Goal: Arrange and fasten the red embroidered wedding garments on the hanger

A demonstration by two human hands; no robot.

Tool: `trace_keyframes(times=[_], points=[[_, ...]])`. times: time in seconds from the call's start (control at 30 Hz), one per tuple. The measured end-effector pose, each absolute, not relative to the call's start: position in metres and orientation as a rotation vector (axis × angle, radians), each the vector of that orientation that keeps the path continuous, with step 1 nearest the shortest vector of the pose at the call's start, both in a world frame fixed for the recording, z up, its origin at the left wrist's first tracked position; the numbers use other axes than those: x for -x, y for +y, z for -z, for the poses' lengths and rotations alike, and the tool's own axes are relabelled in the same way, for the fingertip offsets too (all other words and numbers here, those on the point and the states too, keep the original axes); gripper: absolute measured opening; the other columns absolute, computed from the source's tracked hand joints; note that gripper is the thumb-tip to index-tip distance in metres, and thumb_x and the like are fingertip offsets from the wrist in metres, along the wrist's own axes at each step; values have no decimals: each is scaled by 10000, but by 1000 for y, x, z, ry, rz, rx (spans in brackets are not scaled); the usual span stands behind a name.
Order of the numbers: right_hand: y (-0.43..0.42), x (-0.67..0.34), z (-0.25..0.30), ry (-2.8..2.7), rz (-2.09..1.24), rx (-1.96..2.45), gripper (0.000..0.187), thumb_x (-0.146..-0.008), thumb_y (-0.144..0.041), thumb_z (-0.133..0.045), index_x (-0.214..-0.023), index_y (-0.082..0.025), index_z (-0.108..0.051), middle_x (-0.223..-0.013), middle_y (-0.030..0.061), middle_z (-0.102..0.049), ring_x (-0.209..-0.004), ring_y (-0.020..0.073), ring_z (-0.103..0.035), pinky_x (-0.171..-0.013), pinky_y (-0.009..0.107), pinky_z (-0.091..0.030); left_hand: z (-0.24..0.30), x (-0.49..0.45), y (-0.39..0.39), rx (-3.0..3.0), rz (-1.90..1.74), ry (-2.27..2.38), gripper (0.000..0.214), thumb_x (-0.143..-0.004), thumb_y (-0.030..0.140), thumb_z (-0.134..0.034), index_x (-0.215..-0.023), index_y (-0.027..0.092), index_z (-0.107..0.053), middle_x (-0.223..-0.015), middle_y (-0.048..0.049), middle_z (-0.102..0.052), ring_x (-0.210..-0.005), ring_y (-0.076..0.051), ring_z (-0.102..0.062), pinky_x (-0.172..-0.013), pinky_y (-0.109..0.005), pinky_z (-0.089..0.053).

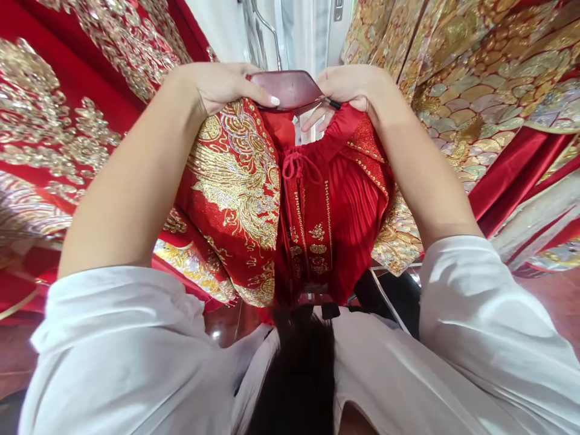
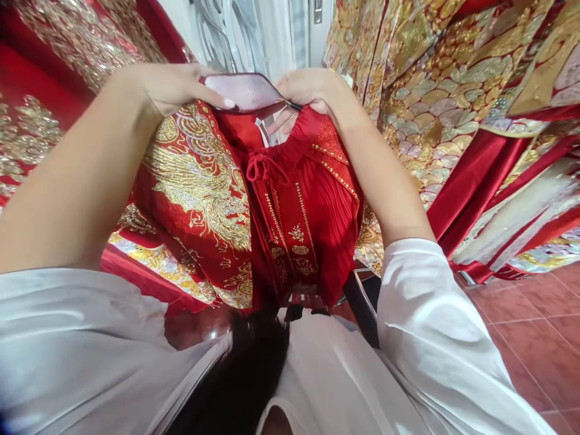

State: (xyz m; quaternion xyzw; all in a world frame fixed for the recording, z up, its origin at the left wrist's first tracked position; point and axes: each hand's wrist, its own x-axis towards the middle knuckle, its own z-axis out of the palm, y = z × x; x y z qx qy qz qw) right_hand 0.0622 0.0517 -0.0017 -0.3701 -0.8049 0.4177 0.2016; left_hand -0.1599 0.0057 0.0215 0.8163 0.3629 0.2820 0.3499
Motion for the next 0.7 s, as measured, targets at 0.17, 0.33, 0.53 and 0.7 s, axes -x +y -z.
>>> trace_keyframes(times=[0.17,0.33,0.53,0.7], points=[[51,-66,-3,-2217,-1453,842,270,-700,-218,-748,-663,-25,-564,-833,55,-703,-1007,216,-642,-861,339,-548,-19,162,3,-2008,-648,977,338,-604,228,-681,-903,73,-655,-903,-33,-717,-1095,-287,-582,-1098,-562,-195],[55,-68,-4,-2033,-1595,954,121,-748,-70,-671,-807,-25,-576,-893,37,-699,-1004,196,-642,-861,373,-531,-17,160,2,-1929,-607,935,380,-597,254,-694,-938,90,-663,-981,-72,-708,-1131,-357,-548,-1019,-613,-286],[63,-70,-3,-1694,-1634,1024,210,-721,-54,-702,-803,7,-519,-825,35,-689,-953,148,-647,-855,352,-523,-15,158,5,-1994,-582,885,298,-606,247,-666,-866,102,-657,-1081,-85,-680,-1091,-306,-579,-1019,-580,-304],[69,-59,-6,-1627,-1507,821,332,-725,-230,-741,-784,13,-522,-753,39,-671,-883,149,-658,-814,349,-544,-14,156,7,-2038,-599,907,272,-643,239,-652,-877,102,-667,-994,-55,-698,-1053,-253,-598,-1023,-512,-332]])
